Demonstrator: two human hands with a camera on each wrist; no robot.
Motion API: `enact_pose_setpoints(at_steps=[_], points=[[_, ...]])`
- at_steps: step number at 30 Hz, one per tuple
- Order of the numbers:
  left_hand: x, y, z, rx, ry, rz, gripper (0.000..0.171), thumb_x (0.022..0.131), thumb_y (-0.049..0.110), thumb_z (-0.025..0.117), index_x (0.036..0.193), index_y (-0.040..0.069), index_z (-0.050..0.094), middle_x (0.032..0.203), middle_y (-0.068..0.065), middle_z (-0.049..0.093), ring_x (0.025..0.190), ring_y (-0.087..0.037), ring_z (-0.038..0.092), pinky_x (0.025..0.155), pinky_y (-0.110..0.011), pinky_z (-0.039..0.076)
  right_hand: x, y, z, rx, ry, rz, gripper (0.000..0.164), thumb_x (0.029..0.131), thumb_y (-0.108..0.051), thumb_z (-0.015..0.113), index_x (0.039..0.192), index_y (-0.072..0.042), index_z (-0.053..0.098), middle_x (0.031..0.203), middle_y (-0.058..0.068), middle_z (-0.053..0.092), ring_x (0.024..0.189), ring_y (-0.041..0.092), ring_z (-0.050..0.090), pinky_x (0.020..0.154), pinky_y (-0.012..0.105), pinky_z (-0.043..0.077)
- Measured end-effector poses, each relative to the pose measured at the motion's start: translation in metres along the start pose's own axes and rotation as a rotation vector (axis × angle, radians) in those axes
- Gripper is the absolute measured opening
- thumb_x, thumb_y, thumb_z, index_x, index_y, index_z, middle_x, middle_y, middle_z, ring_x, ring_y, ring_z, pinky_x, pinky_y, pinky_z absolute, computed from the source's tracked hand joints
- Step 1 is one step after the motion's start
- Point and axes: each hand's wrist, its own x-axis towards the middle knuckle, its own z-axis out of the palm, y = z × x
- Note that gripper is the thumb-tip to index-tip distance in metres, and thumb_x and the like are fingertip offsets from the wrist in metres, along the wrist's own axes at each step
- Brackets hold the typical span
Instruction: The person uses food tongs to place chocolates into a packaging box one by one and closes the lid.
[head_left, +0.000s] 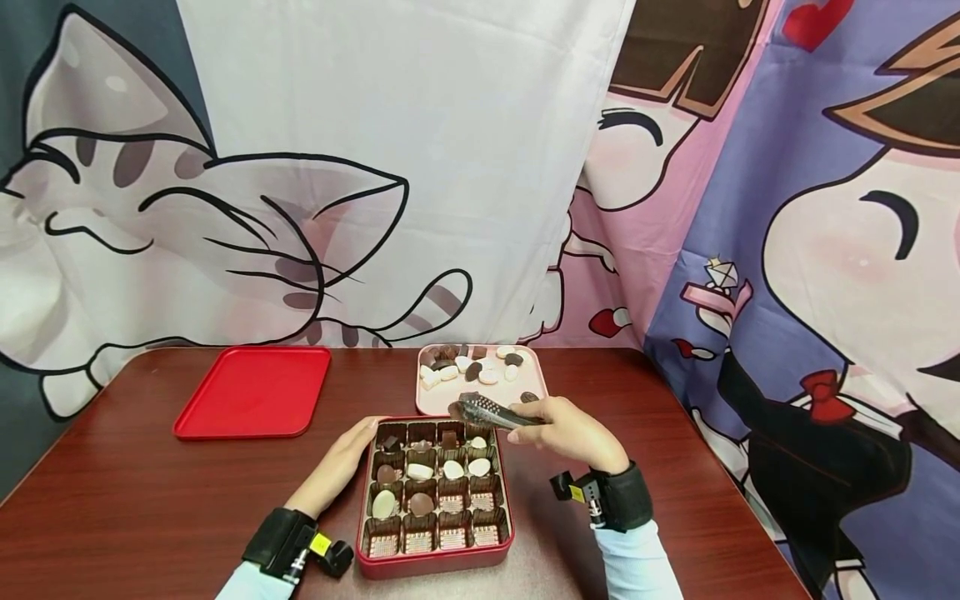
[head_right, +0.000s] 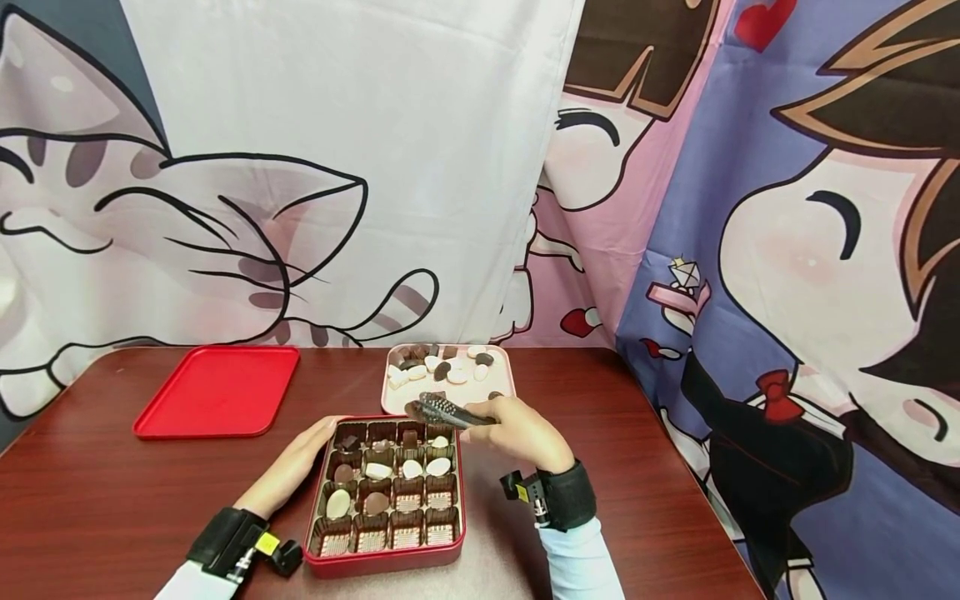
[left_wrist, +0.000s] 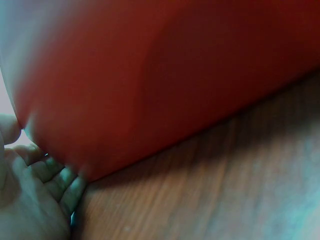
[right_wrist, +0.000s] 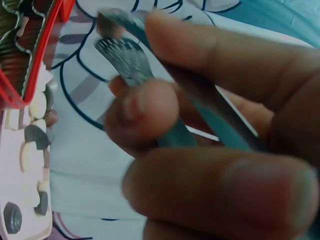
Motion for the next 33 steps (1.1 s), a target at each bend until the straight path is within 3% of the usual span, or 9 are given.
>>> enact_pose_setpoints(at_steps=[5, 7, 10, 16, 21, 33], points=[[-0.001, 0.002, 0.001, -0.014, 0.003, -0.018, 0.060, 0.118, 0.054, 0.043, 0.155, 0.010, 0.060, 0.151, -0.013, 0.063, 0.139, -0.017, 0.055, 0.110, -0.020, 0.042, -0.005, -0.006, -0.001, 0.004, -0.111, -0.026, 0.035, 0.100, -0.014, 0.078, 0.131, 0.004, 0.077, 0.078, -0.009, 0.055, 0.066, 0.006, 0.044, 0.062, 0.023, 0.035], [-0.002, 0.004, 0.001, -0.015, 0.003, -0.016, 0.059, 0.119, 0.052, 0.043, 0.155, 0.009, 0.059, 0.151, -0.013, 0.063, 0.140, -0.022, 0.055, 0.110, -0.022, 0.043, -0.008, -0.008, -0.001, 0.005, -0.146, -0.021, 0.037, 0.099, -0.011, 0.079, 0.132, 0.005, 0.077, 0.071, -0.010, 0.043, 0.061, 0.006, 0.036, 0.059, 0.023, 0.029], [-0.003, 0.005, 0.002, -0.034, 0.007, -0.025, 0.056, 0.119, 0.051, 0.045, 0.155, 0.010, 0.060, 0.150, -0.013, 0.063, 0.140, -0.024, 0.055, 0.110, -0.022, 0.044, -0.012, -0.011, -0.001, 0.021, -0.187, 0.033, 0.044, 0.098, -0.010, 0.081, 0.139, 0.004, 0.073, 0.066, -0.011, 0.039, 0.057, 0.005, 0.034, 0.054, 0.023, 0.028], [-0.003, 0.004, 0.002, -0.031, 0.004, -0.006, 0.056, 0.119, 0.049, 0.045, 0.155, 0.008, 0.059, 0.149, -0.012, 0.064, 0.135, -0.012, 0.057, 0.109, -0.019, 0.043, -0.015, -0.016, 0.002, 0.016, -0.243, 0.157, 0.048, 0.097, -0.012, 0.082, 0.142, 0.000, 0.072, 0.061, -0.008, 0.046, 0.050, 0.007, 0.038, 0.043, 0.021, 0.030], [-0.005, 0.007, 0.003, 0.004, 0.005, 0.031, 0.058, 0.120, 0.048, 0.042, 0.155, 0.005, 0.058, 0.147, -0.011, 0.065, 0.134, -0.010, 0.057, 0.109, -0.023, 0.044, -0.015, -0.020, 0.006, -0.005, -0.277, 0.176, 0.041, 0.094, -0.010, 0.083, 0.135, -0.005, 0.078, 0.061, -0.004, 0.050, 0.051, 0.008, 0.038, 0.042, 0.020, 0.028], [-0.001, 0.003, 0.001, -0.025, 0.013, -0.014, 0.059, 0.119, 0.051, 0.044, 0.155, 0.007, 0.060, 0.150, -0.014, 0.063, 0.136, -0.009, 0.056, 0.109, -0.016, 0.040, -0.011, -0.020, 0.011, 0.011, -0.325, 0.191, 0.036, 0.092, -0.007, 0.084, 0.127, -0.011, 0.083, 0.061, -0.006, 0.046, 0.050, 0.007, 0.036, 0.041, 0.019, 0.028]])
